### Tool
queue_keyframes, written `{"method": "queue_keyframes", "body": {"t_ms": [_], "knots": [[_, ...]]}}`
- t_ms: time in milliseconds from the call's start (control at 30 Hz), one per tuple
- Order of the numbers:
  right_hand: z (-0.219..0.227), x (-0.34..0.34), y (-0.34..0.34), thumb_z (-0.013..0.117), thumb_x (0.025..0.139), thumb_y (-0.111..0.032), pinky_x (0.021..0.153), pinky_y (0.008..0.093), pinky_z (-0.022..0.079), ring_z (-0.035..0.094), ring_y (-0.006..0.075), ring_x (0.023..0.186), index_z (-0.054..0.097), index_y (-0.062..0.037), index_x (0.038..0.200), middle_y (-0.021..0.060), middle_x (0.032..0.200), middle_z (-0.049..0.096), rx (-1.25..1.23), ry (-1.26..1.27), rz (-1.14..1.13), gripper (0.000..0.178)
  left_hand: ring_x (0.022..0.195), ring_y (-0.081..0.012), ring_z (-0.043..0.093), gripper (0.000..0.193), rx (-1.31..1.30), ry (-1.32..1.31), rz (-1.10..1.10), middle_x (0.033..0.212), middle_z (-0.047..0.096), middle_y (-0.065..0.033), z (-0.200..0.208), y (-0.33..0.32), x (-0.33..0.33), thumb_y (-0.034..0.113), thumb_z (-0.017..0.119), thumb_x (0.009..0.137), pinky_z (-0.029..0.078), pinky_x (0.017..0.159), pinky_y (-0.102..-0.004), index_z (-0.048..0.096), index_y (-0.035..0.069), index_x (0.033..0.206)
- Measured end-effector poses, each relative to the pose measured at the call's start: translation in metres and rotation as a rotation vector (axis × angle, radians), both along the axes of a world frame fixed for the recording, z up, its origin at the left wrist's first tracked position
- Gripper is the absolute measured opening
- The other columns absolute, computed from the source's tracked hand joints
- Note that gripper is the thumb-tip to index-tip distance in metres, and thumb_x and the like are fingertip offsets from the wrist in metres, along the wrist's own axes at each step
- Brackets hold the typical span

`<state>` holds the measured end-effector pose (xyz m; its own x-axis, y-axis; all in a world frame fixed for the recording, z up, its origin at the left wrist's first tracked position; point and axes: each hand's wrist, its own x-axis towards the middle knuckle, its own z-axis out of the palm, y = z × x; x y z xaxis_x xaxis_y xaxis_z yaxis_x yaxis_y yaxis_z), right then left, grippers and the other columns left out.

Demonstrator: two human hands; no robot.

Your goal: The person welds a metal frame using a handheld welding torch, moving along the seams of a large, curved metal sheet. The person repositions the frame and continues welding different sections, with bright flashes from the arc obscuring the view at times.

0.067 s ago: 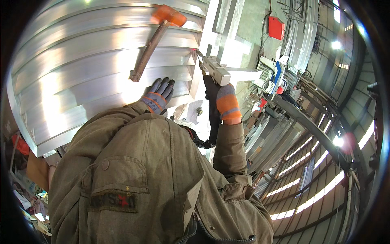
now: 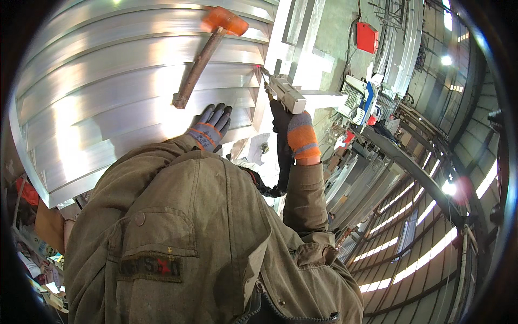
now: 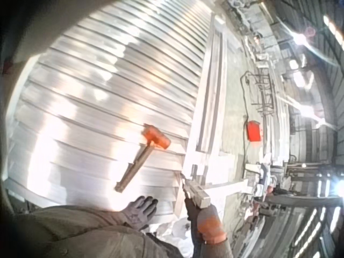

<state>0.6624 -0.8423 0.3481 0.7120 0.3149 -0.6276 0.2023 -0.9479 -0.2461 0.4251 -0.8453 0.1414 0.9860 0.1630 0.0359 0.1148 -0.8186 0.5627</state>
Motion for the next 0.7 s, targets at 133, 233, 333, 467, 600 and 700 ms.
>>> {"method": "queue_keyframes", "body": {"t_ms": [133,233,333,467,600,700], "knots": [[-0.006,0.006,-0.001,0.079,0.104,-0.043,0.060,0.0406,0.055,0.071,0.0205,0.065,0.081,0.0005,0.108,0.0097,0.075,0.074,-0.044,-0.002,0.074,0.044,0.164,-0.0483,0.040,0.074,0.051,-0.034,0.041,0.177,0.043,-0.0284,-0.004,-0.004,0.000,0.040,0.065,0.100,0.026,0.136,-0.0652,0.058,-0.004,0.158],[-0.009,0.006,-0.001,0.077,0.104,-0.045,0.060,0.0410,0.056,0.072,0.0226,0.065,0.081,0.0004,0.108,0.0107,0.075,0.075,-0.044,-0.007,0.026,0.046,0.163,-0.0479,0.040,0.078,0.045,-0.037,0.049,0.177,0.043,-0.0277,-0.006,-0.007,0.000,0.043,0.068,0.098,0.026,0.136,-0.0647,0.058,-0.004,0.158],[-0.009,0.006,-0.001,0.076,0.104,-0.047,0.060,0.0412,0.056,0.073,0.0236,0.065,0.080,0.0006,0.107,0.0109,0.075,0.075,-0.064,-0.010,0.039,0.048,0.164,-0.0484,0.039,0.086,0.078,-0.056,0.068,0.177,0.043,-0.0283,-0.009,-0.008,0.002,0.050,0.073,0.094,0.026,0.136,-0.0651,0.058,-0.005,0.159],[-0.010,0.007,-0.001,0.078,0.102,-0.048,0.060,0.0408,0.056,0.072,0.0227,0.065,0.080,0.0002,0.106,0.0106,0.074,0.075,-0.038,0.002,0.034,0.048,0.165,-0.0491,0.037,0.093,0.056,-0.055,0.062,0.177,0.041,-0.0292,-0.010,-0.009,0.002,0.055,0.077,0.090,0.025,0.136,-0.0653,0.058,-0.005,0.159],[-0.014,0.007,0.001,0.081,0.102,-0.045,0.060,0.0388,0.055,0.070,0.0201,0.064,0.081,-0.0007,0.105,0.0081,0.075,0.074,-0.080,0.013,-0.065,0.045,0.165,-0.0491,0.037,0.095,0.028,-0.059,0.052,0.177,0.041,-0.0290,-0.008,-0.007,0.001,0.055,0.078,0.089,0.025,0.136,-0.0649,0.057,-0.006,0.159],[-0.014,0.009,-0.005,0.084,0.100,-0.044,0.060,0.0378,0.055,0.068,0.0191,0.064,0.081,-0.0017,0.105,0.0067,0.076,0.074,0.015,0.036,-0.093,0.043,0.164,-0.0489,0.038,0.095,0.002,-0.057,0.056,0.176,0.042,-0.0290,-0.007,-0.005,0.002,0.054,0.080,0.088,0.027,0.136,-0.0646,0.058,-0.006,0.158]]}}
